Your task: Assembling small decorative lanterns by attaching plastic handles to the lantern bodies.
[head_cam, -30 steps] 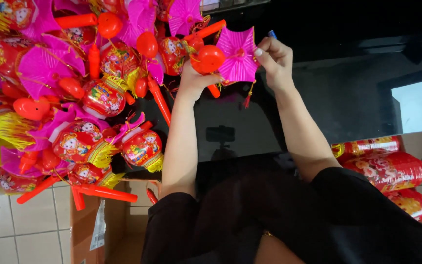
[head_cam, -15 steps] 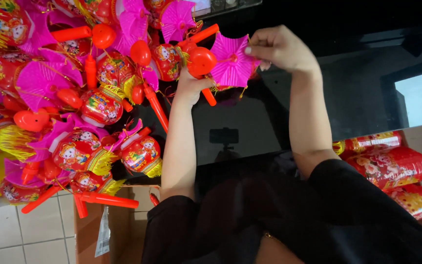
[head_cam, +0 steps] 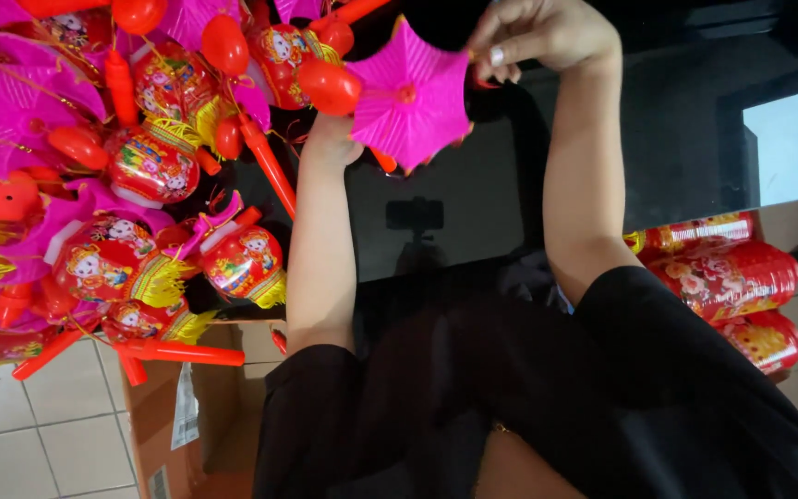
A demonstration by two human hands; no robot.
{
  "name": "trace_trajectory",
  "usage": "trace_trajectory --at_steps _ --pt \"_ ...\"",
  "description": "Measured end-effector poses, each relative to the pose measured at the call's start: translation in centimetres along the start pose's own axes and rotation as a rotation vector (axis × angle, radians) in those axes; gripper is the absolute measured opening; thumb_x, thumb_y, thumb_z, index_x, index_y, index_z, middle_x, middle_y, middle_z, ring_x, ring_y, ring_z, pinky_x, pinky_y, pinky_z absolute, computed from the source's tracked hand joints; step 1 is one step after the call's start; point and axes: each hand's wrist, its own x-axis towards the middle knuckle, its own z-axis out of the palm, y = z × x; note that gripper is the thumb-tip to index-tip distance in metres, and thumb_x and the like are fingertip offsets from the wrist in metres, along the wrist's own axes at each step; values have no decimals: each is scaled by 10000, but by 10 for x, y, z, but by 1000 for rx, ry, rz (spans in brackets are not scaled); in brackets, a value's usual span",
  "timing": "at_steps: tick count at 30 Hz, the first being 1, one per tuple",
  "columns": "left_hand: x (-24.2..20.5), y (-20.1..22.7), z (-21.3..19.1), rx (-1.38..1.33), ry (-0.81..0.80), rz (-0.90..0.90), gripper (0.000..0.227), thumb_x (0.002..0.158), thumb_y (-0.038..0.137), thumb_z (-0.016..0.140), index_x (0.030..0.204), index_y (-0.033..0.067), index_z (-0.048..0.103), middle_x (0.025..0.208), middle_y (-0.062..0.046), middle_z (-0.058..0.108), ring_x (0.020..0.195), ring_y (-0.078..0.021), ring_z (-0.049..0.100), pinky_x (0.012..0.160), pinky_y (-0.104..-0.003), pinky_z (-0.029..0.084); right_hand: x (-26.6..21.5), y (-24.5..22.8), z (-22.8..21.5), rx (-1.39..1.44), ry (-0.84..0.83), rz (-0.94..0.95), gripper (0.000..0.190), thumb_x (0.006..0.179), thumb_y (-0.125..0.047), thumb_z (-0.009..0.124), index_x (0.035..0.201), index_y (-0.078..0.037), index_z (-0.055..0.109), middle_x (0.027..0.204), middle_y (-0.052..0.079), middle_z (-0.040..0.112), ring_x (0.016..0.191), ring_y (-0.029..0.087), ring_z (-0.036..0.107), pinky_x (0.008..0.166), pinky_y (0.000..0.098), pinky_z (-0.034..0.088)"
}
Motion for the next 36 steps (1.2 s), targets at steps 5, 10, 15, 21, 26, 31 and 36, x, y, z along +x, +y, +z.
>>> trace_trajectory --at_steps 5,10,15,21,26,31,36 --pt "-4 -4 0 35 -47 -75 351 756 -98 811 1015 108 696 984 2 714 916 -152 666 792 -338 554 34 -22 24 81 -70 -166 609 977 -116 643 1542 -30 434 1466 162 531 943 149 592 763 242 552" --pt "-9 -4 -4 70 -95 -151 310 776 -52 818 1002 121 695 971 27 699 905 -125 644 791 -322 544 50 -39 47 20 -132 -215 402 1051 -122 589 1423 24 547 1460 187 548 1353 285 581 1130 367 520" --pt "-11 -4 -2 116 -161 -224 260 804 10 828 985 138 692 954 60 680 891 -90 616 790 -301 529 50 -14 35 -84 -57 -241 197 1093 -118 594 1191 26 686 1164 142 624 987 206 641 911 314 568" --pt "-15 6 8 184 -243 -281 217 831 71 838 968 154 690 936 93 660 876 -54 587 788 -280 515 58 -19 48 142 -14 -165 469 914 -73 730 1354 34 609 1366 152 549 1246 215 622 1147 287 523" --pt "-8 34 42 182 -351 -246 321 863 55 815 1078 129 588 971 87 577 876 -41 541 761 -264 488 75 -25 62 121 -191 -375 275 960 -13 702 1225 -16 630 1357 232 541 1260 310 579 1073 405 512" --pt "-6 34 42 -7 -387 -250 256 867 31 814 1062 100 665 984 14 678 928 -125 645 828 -325 550 76 -16 68 206 -115 -258 45 985 -14 687 1023 -20 711 1287 215 613 1196 286 641 1048 384 560" --pt "-2 55 43 17 -322 -80 393 853 160 865 1170 149 633 1106 0 661 1079 -188 643 943 -342 537 78 -7 52 148 4 -371 143 1085 -13 604 1208 -62 659 1274 119 600 1263 279 639 1291 494 506"
